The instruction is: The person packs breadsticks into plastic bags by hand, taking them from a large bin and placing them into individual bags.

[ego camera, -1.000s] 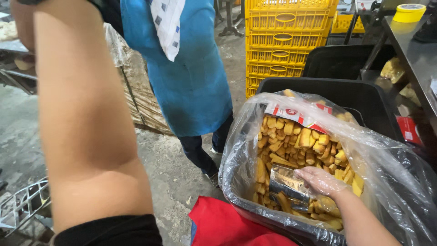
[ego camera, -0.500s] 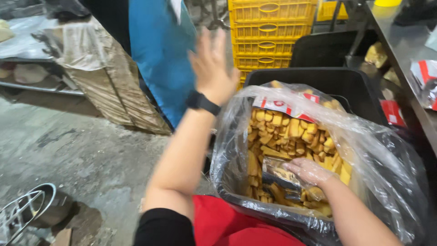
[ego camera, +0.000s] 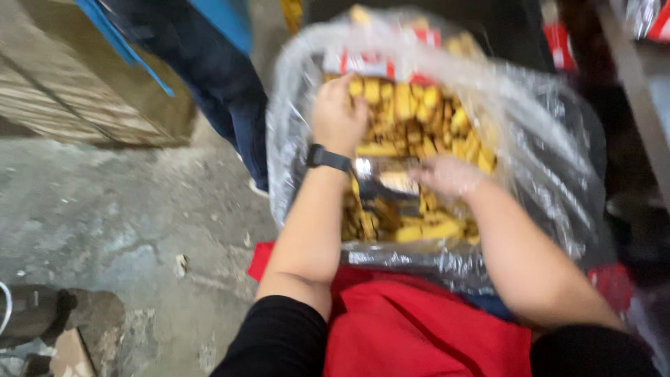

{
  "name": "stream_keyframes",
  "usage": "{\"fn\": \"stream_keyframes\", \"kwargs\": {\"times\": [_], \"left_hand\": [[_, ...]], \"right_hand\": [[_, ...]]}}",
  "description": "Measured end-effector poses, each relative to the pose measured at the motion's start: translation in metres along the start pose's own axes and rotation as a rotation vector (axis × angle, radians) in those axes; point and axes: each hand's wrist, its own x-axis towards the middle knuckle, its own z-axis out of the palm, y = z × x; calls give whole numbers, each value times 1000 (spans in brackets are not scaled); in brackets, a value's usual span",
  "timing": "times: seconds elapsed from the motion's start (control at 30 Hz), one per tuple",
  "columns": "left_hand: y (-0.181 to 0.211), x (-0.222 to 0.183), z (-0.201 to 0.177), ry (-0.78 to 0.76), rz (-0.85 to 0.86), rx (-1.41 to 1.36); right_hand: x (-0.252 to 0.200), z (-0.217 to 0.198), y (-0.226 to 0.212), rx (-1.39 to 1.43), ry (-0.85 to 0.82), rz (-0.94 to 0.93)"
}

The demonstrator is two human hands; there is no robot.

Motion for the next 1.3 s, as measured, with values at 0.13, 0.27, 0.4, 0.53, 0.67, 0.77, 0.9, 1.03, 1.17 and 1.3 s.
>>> {"fn": "stream_keyframes", "kwargs": {"times": [0.13, 0.27, 0.4, 0.53, 0.67, 0.77, 0.9, 1.03, 1.17, 1.3], "left_hand": [[-43, -27, 3, -215, -187, 1], [-73, -38, 28, -510, -241, 105], [-77, -74, 61, -970, -317, 161], [-100, -133, 106, -1213, -496, 224], [-130, -170, 138, -1053, -503, -141], [-113, -164, 148, -835, -772, -171], [-67, -113, 122, -1006, -776, -223], [-24, -66, 80, -893, -253, -344], [-7, -50, 46, -848, -222, -471], [-26, -41, 40, -858, -461, -398]], "right_hand": [[8, -17, -3, -17, -108, 200], [34, -35, 5, -250, -200, 201], [45, -36, 20, 48, 17, 254], [46, -24, 33, -63, -112, 247], [33, -32, 32, 91, -199, 334], [30, -41, 27, 86, -194, 308], [28, -45, 26, -1, 16, 137], [19, -47, 13, 88, 368, -345], [28, -37, 23, 144, 156, -74], [49, -24, 59, 780, 422, -314]]}}
